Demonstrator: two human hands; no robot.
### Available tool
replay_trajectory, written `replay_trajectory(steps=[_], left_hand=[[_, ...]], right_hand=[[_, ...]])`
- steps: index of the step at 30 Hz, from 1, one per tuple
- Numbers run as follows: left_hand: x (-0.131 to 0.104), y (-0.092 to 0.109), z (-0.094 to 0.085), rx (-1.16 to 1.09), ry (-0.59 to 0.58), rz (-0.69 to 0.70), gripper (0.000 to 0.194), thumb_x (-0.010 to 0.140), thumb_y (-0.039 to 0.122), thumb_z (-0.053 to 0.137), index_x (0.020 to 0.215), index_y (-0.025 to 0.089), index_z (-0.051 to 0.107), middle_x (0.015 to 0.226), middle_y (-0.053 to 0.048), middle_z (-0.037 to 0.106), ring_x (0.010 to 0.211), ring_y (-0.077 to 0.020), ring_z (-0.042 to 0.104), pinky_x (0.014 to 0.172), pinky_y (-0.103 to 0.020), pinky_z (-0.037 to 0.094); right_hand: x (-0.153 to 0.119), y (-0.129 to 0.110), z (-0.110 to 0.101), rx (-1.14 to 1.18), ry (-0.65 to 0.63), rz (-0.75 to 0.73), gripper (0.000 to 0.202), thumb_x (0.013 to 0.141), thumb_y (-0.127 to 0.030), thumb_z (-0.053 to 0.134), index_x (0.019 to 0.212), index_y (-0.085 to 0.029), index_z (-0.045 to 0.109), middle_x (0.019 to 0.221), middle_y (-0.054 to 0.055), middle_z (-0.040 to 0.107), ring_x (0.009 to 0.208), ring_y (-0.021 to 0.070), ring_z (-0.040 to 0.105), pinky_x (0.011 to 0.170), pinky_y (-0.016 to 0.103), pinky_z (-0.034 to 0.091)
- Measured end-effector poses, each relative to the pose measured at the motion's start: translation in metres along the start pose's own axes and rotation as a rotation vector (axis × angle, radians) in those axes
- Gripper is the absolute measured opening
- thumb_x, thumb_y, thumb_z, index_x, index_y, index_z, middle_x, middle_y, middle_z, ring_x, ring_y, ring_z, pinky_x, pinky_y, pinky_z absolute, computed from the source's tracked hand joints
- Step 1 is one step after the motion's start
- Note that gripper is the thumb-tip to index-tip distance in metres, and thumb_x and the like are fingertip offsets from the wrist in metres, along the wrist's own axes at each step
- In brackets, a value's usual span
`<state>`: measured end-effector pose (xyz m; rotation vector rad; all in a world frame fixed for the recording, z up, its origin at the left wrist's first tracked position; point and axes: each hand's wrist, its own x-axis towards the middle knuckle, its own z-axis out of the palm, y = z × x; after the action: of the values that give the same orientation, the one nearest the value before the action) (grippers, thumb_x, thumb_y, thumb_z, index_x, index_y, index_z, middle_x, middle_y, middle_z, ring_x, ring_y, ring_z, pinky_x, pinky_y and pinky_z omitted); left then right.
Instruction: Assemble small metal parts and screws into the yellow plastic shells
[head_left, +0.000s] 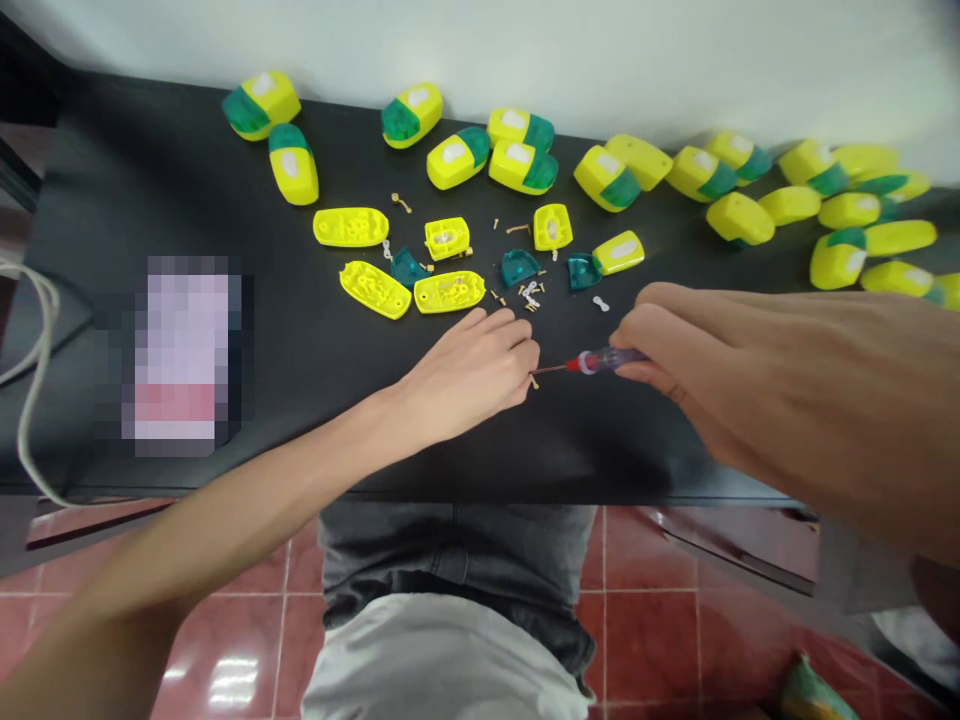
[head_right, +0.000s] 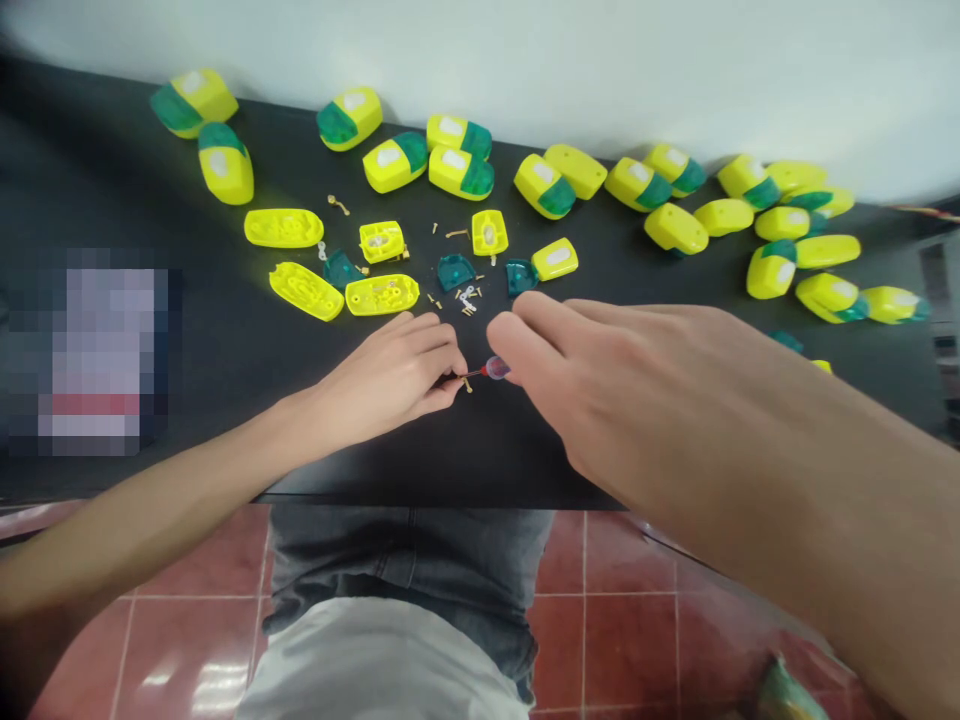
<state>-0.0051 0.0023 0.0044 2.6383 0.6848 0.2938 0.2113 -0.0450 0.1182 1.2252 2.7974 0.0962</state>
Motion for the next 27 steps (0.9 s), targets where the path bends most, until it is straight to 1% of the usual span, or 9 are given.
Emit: replay_trajectory(steps=[2, 5, 7, 10, 15, 18, 20, 23, 27], left_hand=[[0.000, 0.002, 0.001, 0.012, -0.008, -0.022, 0.010, 0.100, 0.019, 0.063, 0.096, 0.013, 0.069, 0.103, -0.009, 0.071, 0.096, -0.0230, 0.061, 0.078, -0.035, 0.038], [-0.001, 0.004, 0.002, 0.037, 0.001, -0.033, 0.009, 0.100, 0.018, 0.063, 0.096, 0.013, 0.068, 0.102, -0.010, 0.070, 0.096, -0.0236, 0.061, 0.078, -0.036, 0.039], [-0.001, 0.006, 0.003, 0.059, 0.014, -0.034, 0.010, 0.101, 0.018, 0.061, 0.097, 0.012, 0.067, 0.100, -0.010, 0.070, 0.098, -0.0248, 0.061, 0.079, -0.036, 0.039], [0.000, 0.007, 0.004, 0.082, 0.005, -0.043, 0.010, 0.101, 0.019, 0.061, 0.098, 0.012, 0.066, 0.098, -0.011, 0.069, 0.099, -0.0261, 0.061, 0.080, -0.036, 0.041], [0.001, 0.008, 0.004, 0.056, -0.032, -0.069, 0.011, 0.102, 0.020, 0.059, 0.098, 0.012, 0.065, 0.097, -0.010, 0.068, 0.095, -0.0251, 0.061, 0.082, -0.037, 0.043], [0.001, 0.006, 0.005, 0.034, -0.038, -0.069, 0.011, 0.102, 0.020, 0.058, 0.097, 0.013, 0.063, 0.096, -0.010, 0.068, 0.094, -0.0246, 0.060, 0.082, -0.037, 0.044], [0.001, 0.005, 0.006, 0.023, -0.028, -0.054, 0.010, 0.102, 0.019, 0.058, 0.096, 0.013, 0.063, 0.096, -0.009, 0.068, 0.093, -0.0243, 0.060, 0.082, -0.037, 0.044], [0.001, 0.002, 0.007, 0.006, -0.016, -0.028, 0.010, 0.101, 0.019, 0.058, 0.094, 0.014, 0.062, 0.095, -0.009, 0.068, 0.092, -0.0237, 0.059, 0.083, -0.036, 0.044], [0.002, 0.002, 0.007, -0.013, -0.020, -0.015, 0.011, 0.101, 0.018, 0.058, 0.091, 0.015, 0.062, 0.095, -0.009, 0.068, 0.091, -0.0231, 0.059, 0.081, -0.035, 0.043]], right_hand=[[0.003, -0.003, -0.003, -0.015, 0.007, -0.026, 0.024, 0.082, -0.008, 0.040, 0.085, -0.028, 0.029, 0.070, -0.002, 0.041, 0.052, 0.0213, 0.048, 0.054, 0.038, 0.025], [0.005, -0.010, -0.006, -0.054, -0.002, -0.078, 0.029, 0.071, -0.004, 0.040, 0.087, -0.028, 0.035, 0.073, 0.000, 0.045, 0.059, 0.0234, 0.053, 0.061, 0.039, 0.030], [0.007, -0.014, -0.007, -0.076, -0.003, -0.105, 0.031, 0.071, -0.003, 0.039, 0.090, -0.027, 0.040, 0.074, 0.000, 0.048, 0.060, 0.0245, 0.055, 0.064, 0.040, 0.033], [0.009, -0.018, -0.007, -0.100, -0.018, -0.117, 0.030, 0.076, -0.003, 0.035, 0.092, -0.026, 0.044, 0.074, 0.001, 0.050, 0.058, 0.0245, 0.054, 0.063, 0.040, 0.034], [0.010, -0.020, -0.006, -0.100, -0.047, -0.076, 0.025, 0.072, -0.007, 0.039, 0.087, -0.028, 0.040, 0.068, 0.000, 0.050, 0.051, 0.0237, 0.054, 0.054, 0.037, 0.028], [0.012, -0.021, -0.006, -0.073, -0.042, 0.014, 0.012, 0.083, -0.017, 0.037, 0.078, -0.028, 0.037, 0.056, -0.001, 0.041, 0.040, 0.0214, 0.045, 0.049, 0.035, 0.013], [0.015, -0.024, -0.008, -0.048, -0.067, 0.086, 0.020, 0.091, -0.028, 0.032, 0.073, -0.027, 0.039, 0.049, -0.001, 0.031, 0.035, 0.0194, 0.032, 0.051, 0.036, 0.005], [0.020, -0.025, -0.008, -0.019, -0.156, 0.178, 0.036, 0.095, -0.035, 0.022, 0.069, -0.027, 0.046, 0.046, 0.001, 0.024, 0.035, 0.0182, 0.016, 0.054, 0.036, 0.003], [0.022, -0.021, -0.005, -0.014, -0.170, 0.182, 0.041, 0.096, -0.041, 0.019, 0.071, -0.027, 0.048, 0.048, 0.000, 0.026, 0.038, 0.0179, 0.015, 0.054, 0.037, 0.005]])
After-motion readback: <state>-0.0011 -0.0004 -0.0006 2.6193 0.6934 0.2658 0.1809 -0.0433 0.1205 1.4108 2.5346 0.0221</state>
